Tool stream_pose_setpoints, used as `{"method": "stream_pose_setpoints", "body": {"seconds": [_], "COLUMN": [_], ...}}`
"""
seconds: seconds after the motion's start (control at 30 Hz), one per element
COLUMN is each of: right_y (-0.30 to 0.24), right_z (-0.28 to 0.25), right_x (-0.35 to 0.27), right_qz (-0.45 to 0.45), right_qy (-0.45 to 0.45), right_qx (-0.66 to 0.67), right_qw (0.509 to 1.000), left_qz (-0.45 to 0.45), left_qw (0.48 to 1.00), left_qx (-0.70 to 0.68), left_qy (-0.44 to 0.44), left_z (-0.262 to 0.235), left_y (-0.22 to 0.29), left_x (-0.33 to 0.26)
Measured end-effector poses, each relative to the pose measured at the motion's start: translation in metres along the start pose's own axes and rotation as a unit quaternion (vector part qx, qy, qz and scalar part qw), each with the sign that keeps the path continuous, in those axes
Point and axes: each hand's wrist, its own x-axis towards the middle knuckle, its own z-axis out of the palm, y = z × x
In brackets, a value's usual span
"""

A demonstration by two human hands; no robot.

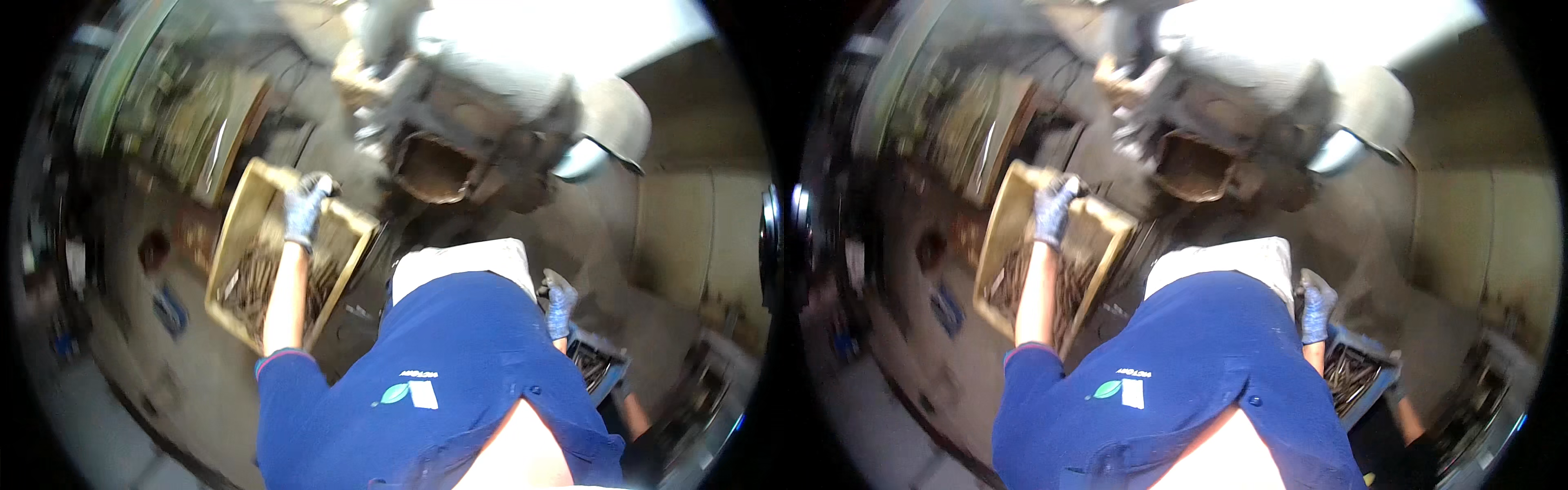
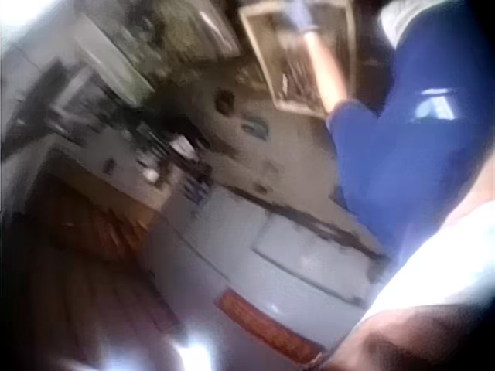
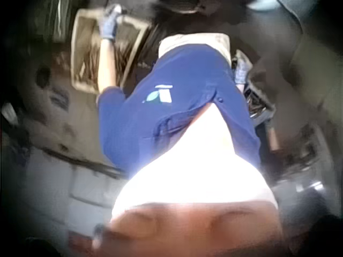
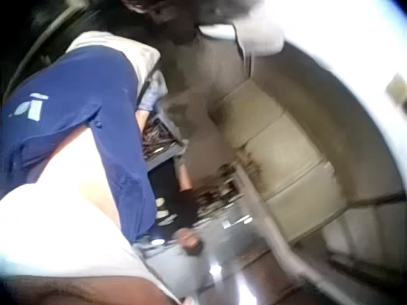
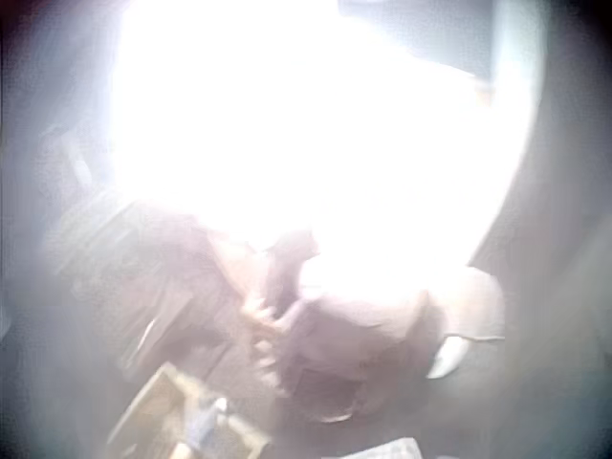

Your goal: The person holds a metal tube with gloved hands against a bench grinder to smooth the edges, then places the finished piece into a wooden bin before repeating the process with another tube.

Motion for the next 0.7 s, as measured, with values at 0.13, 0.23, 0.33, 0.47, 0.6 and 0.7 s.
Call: {"method": "stream_pose_setpoints", "body": {"seconds": [0.13,0.23,0.33,0.47,0.6,0.7], "right_y": [0.008,0.009,0.001,-0.013,-0.008,0.0], "right_z": [0.004,0.008,0.011,0.02,0.021,0.017], "right_x": [0.023,0.046,0.054,0.062,0.069,0.073], "right_qz": [0.012,0.008,0.013,0.024,0.02,0.037], "right_qy": [-0.084,-0.089,-0.091,-0.094,-0.111,-0.124], "right_qx": [-0.109,-0.155,-0.174,-0.208,-0.215,-0.207], "right_qw": [0.99,0.984,0.98,0.973,0.97,0.97], "left_qz": [-0.132,-0.046,-0.113,-0.189,-0.167,-0.184], "left_qw": [0.968,0.904,0.861,0.832,0.761,0.649], "left_qx": [0.16,0.424,0.495,0.522,0.625,0.715], "left_qy": [0.145,0.036,0.027,0.013,-0.054,-0.185], "left_z": [-0.112,-0.14,-0.134,-0.134,-0.113,-0.094], "left_y": [-0.054,-0.112,-0.106,-0.112,-0.151,-0.164], "left_x": [-0.055,-0.087,-0.103,-0.104,-0.085,-0.078]}}
